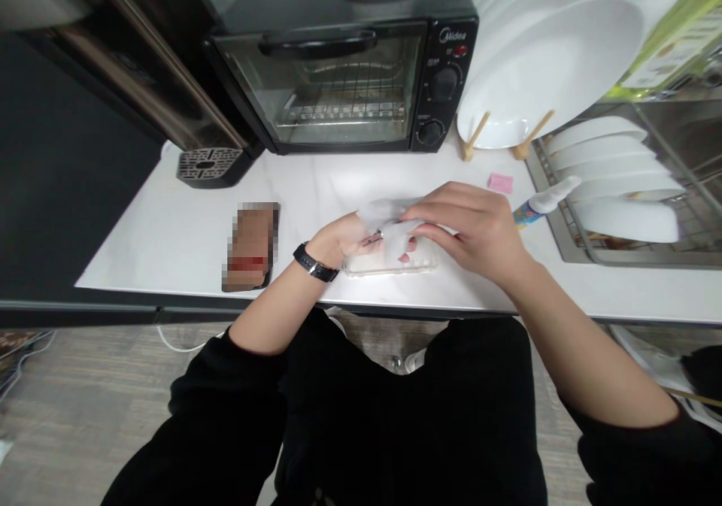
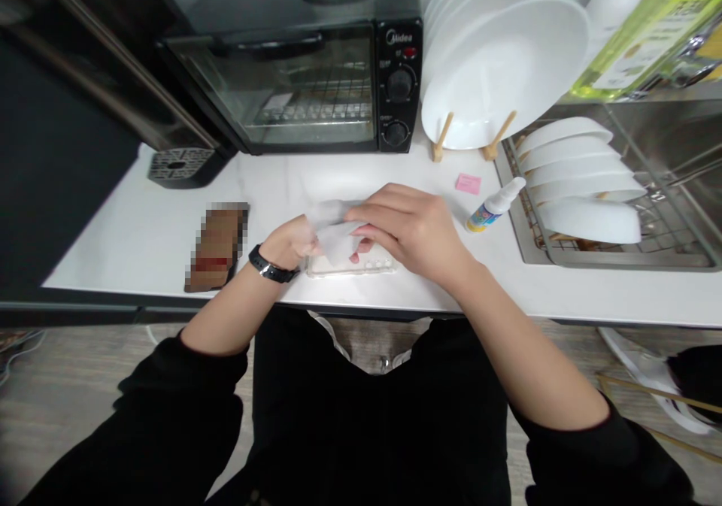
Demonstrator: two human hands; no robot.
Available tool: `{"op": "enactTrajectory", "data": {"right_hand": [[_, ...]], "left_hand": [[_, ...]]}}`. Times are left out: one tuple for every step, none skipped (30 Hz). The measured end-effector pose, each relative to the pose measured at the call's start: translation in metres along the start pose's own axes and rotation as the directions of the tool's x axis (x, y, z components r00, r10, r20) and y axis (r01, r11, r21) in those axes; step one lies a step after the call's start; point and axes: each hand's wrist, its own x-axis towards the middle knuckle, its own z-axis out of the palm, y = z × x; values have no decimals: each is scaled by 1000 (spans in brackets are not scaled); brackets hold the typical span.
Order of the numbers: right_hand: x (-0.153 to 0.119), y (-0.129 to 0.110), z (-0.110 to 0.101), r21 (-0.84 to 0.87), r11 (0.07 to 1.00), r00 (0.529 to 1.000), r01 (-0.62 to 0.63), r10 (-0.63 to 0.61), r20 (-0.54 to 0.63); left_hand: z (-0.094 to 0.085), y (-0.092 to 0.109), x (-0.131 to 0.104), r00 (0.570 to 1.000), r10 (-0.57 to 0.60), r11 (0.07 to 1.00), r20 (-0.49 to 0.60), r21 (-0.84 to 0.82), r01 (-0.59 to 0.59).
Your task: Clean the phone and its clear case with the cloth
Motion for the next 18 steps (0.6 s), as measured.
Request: {"op": "enactTrajectory", "data": {"right_hand": [[3,-1,0,16,1000,999,-13,13,-32],[6,-3,2,32,999,997,-19,22,-79],[8,-4,4,51,998,991,-22,28,-130],[10,-4,7,71,997,982,-27,39,-183],[10,-3,11,92,995,970,-37,58,-235],[10,-1,15,116,992,953,-56,88,-290],[9,2,19,145,986,928,-86,132,-347],[7,7,25,182,975,894,-125,190,-406],[6,13,30,229,960,848,-164,256,-464],[4,20,36,284,939,796,-191,318,-515],[2,28,42,340,918,748,-205,371,-550],[0,35,49,385,898,709,-211,412,-572],[-2,42,55,415,885,684,-212,438,-583],[-4,48,60,431,877,673,-210,450,-587],[-6,53,65,437,875,670,-209,454,-588],[-8,56,69,438,874,671,-209,454,-587],[-10,57,72,441,873,667,-208,456,-589],[-12,57,74,452,868,656,-207,466,-594]], "left_hand": [[-2,5,0,1000,2,1000,27,-4,-2],[-4,10,0,998,2,1000,66,-10,-2],[-7,16,-1,993,-7,1000,114,-13,8],[-10,22,-2,985,-28,999,169,-12,30],[-14,28,-4,973,-52,998,223,-6,55],[-17,33,-7,960,-91,996,264,14,90],[-20,38,-9,949,-108,994,295,35,103],[-23,42,-12,944,-94,995,317,51,82],[-24,44,-14,938,-53,997,342,75,29],[-24,46,-15,932,7,993,362,104,-48],[-22,46,-15,923,73,981,377,138,-134],[-19,46,-15,914,141,959,381,175,-221],[-14,44,-13,908,185,935,375,217,-280],[-9,42,-11,911,230,917,341,237,-320],[-3,40,-9,918,270,907,292,243,-344],[2,37,-6,927,296,897,231,266,-353],[6,34,-4,933,316,880,171,316,-356],[10,32,-2,935,335,857,114,375,-353]]}}
